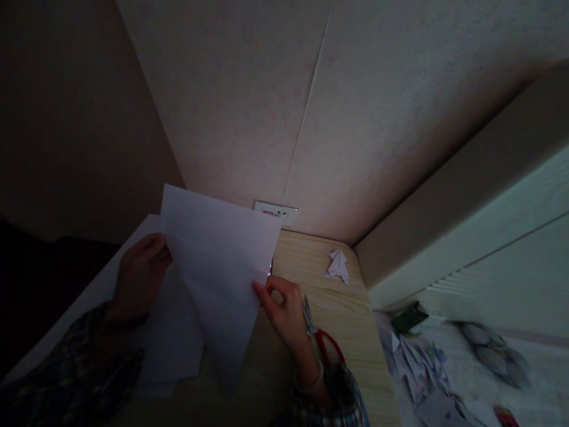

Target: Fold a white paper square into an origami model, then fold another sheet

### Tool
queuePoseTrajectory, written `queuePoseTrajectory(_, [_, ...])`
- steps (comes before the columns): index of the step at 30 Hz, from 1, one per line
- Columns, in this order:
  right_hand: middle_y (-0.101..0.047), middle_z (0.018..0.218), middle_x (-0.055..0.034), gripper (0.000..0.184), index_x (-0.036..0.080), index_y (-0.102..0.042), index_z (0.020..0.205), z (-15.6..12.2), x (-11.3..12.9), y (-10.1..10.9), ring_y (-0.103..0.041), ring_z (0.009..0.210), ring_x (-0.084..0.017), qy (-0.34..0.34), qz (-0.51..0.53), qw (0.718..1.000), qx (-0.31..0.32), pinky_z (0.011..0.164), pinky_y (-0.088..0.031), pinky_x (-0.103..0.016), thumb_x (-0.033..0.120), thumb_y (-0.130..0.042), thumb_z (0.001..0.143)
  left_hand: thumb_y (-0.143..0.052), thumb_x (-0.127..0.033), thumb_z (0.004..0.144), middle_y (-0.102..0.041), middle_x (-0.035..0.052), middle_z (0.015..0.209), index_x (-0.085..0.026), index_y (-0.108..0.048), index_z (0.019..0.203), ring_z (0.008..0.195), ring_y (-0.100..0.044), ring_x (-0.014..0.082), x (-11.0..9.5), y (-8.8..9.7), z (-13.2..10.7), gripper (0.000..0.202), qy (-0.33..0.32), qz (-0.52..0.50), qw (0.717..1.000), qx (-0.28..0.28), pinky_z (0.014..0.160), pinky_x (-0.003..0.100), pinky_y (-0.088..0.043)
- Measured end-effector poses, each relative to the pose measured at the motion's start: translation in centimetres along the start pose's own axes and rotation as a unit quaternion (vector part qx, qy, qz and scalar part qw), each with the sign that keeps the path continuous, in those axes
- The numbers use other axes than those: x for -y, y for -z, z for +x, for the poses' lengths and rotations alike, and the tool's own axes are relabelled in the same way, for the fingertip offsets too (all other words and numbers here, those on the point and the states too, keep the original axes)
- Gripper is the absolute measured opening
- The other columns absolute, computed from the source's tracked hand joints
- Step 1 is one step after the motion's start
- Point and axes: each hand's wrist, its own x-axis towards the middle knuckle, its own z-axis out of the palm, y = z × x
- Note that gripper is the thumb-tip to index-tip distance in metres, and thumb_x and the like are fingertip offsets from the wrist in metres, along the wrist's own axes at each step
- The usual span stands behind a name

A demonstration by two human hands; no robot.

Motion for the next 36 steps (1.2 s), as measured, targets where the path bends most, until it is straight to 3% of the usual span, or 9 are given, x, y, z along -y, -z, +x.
queuePoseTrajectory(18, [-0.056,0.052,0.0024,0.038,0.02,-0.053,0.053,0.14,0.26,0.03,-0.054,0.054,-0.013,0.0,0.015,1.0,-0.005,0.058,-0.04,-0.026,0.037,-0.055,0.087,-0.071,-0.016,0.068,-0.063,-0.0019,0.067,-0.014,-0.064,0.066,0.061,-0.056,0.008,-0.07,-0.15,-0.28,0.008,-0.019,0.0,1.0,0.018,0.058,0.017,-0.047])
queuePoseTrajectory(28, [-0.056,0.052,0.0026,0.037,0.021,-0.052,0.052,0.04,0.25,-0.05,-0.053,0.054,-0.014,0.0,0.013,0.999,-0.033,0.057,-0.041,-0.027,0.035,-0.055,0.086,-0.079,-0.02,0.057,-0.07,-0.0014,0.069,-0.019,-0.068,0.082,0.062,-0.063,0.0129,0.13,-0.51,-0.68,0.027,0.009,0.062,0.995,0.075,0.06,0.022,-0.051])
queuePoseTrajectory(36, [-0.055,0.052,0.0023,0.037,0.021,-0.052,0.053,0.06,0.21,0.04,-0.053,0.055,-0.014,0.008,0.012,1.0,-0.024,0.058,-0.041,-0.028,0.035,-0.055,0.087,-0.08,-0.022,0.055,-0.068,-0.0017,0.064,-0.018,-0.065,0.074,0.06,-0.063,0.0139,-0.18,-0.52,-0.59,0.024,-0.002,0.073,0.996,0.06,0.056,0.022,-0.05])
